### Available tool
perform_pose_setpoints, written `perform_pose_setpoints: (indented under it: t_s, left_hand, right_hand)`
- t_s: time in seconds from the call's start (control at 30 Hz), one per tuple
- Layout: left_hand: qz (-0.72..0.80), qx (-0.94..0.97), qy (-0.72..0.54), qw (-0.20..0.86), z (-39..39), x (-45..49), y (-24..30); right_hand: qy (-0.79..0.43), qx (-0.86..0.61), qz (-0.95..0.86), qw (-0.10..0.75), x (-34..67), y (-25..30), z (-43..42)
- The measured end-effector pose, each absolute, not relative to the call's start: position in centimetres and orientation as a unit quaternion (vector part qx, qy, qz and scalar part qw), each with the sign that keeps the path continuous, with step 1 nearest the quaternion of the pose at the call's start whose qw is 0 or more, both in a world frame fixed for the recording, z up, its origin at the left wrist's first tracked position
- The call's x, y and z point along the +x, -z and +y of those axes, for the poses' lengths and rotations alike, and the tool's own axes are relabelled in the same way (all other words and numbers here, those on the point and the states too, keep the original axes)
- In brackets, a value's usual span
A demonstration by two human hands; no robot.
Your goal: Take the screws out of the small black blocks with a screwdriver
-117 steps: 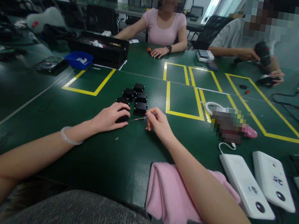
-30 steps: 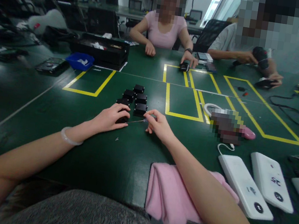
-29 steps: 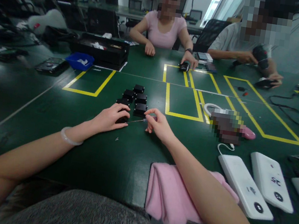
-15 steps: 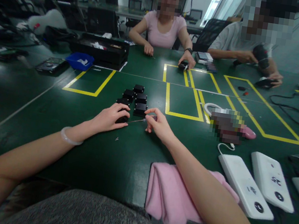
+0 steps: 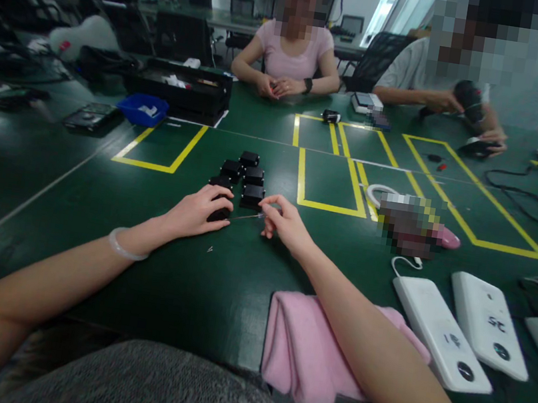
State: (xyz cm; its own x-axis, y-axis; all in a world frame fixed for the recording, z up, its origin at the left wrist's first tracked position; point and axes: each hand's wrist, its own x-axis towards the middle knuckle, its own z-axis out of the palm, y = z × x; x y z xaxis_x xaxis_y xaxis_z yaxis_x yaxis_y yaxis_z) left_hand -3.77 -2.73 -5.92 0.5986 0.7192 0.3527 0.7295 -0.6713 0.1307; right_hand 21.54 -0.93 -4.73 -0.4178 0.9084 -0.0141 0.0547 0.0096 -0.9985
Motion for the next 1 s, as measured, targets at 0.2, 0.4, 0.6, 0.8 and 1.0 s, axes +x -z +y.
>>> perform_pose_setpoints:
  t_s: [0.2, 0.4, 0.6, 0.8, 1.0]
  left_hand:
    - [-0.409, -0.893, 0.185, 0.011, -2.77, -3.76, 5.86]
    - [-0.409, -0.894, 0.183, 0.008, -2.79, -3.74, 5.76]
    - [-0.412, -0.894, 0.177, 0.001, -2.83, -3.74, 5.64]
    - [-0.415, -0.892, 0.177, -0.001, -2.87, -3.67, 5.56]
    - [-0.414, -0.892, 0.180, 0.002, -2.85, -3.65, 5.61]
  right_hand:
    - [-0.574, -0.393, -0.616, 0.370, 21.54, 4.85, -0.93]
    - [-0.584, -0.394, -0.607, 0.369, 21.52, 4.83, -0.98]
    - [-0.570, -0.393, -0.615, 0.378, 21.55, 4.93, -0.98]
    - [-0.579, -0.397, -0.604, 0.378, 21.45, 4.77, -1.11]
    - [-0.571, -0.405, -0.611, 0.369, 21.44, 4.65, -1.13]
